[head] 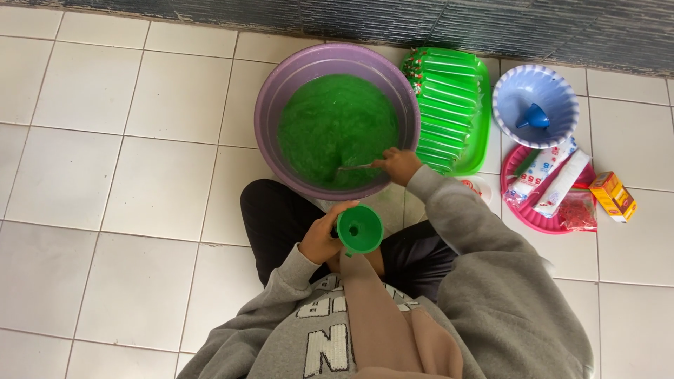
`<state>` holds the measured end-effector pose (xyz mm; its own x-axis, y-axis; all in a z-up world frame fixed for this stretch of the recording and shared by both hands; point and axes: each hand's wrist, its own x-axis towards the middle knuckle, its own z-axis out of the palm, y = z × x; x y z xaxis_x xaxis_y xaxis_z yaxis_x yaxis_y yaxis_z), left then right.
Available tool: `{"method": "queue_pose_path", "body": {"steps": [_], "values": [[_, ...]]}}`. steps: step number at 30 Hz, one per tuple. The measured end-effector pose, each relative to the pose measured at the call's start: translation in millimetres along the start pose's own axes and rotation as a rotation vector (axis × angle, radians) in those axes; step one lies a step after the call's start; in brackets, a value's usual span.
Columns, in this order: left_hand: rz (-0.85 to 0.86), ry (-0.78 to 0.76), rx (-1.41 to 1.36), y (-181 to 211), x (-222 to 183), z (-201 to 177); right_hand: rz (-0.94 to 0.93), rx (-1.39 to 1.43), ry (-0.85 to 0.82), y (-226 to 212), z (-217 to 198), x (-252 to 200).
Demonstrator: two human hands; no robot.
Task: The person fills plastic sleeves with green liquid from a basin using a funnel and a ladle, then seals each one with a rubber band.
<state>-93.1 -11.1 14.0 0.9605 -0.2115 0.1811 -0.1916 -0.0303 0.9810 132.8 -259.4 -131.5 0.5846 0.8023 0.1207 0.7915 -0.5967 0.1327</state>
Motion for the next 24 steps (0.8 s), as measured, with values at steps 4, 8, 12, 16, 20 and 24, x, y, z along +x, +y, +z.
{"method": "queue_pose_path", "body": {"steps": [4, 8, 12, 16, 20, 24], "values": [[-0.034, -0.033, -0.005, 1, -5, 5, 0.078, -0.138, -0.026, 23, -7, -16], [-0.037, -0.031, 0.019, 0, -8, 3, 0.220, -0.243, -0.175, 42, 1, -21], [-0.022, -0.025, 0.029, 5, -7, 2, 0.315, -0.191, -0.255, 48, -4, -25], [-0.022, -0.012, 0.037, 11, -8, 4, 0.267, -0.171, -0.283, 24, -45, -28], [-0.058, -0.018, 0.029, 15, -8, 5, 0.177, -0.129, -0.219, 9, -30, -32], [-0.080, -0.016, 0.013, 10, -9, 2, 0.130, -0.115, -0.163, -3, -29, -30]]}}
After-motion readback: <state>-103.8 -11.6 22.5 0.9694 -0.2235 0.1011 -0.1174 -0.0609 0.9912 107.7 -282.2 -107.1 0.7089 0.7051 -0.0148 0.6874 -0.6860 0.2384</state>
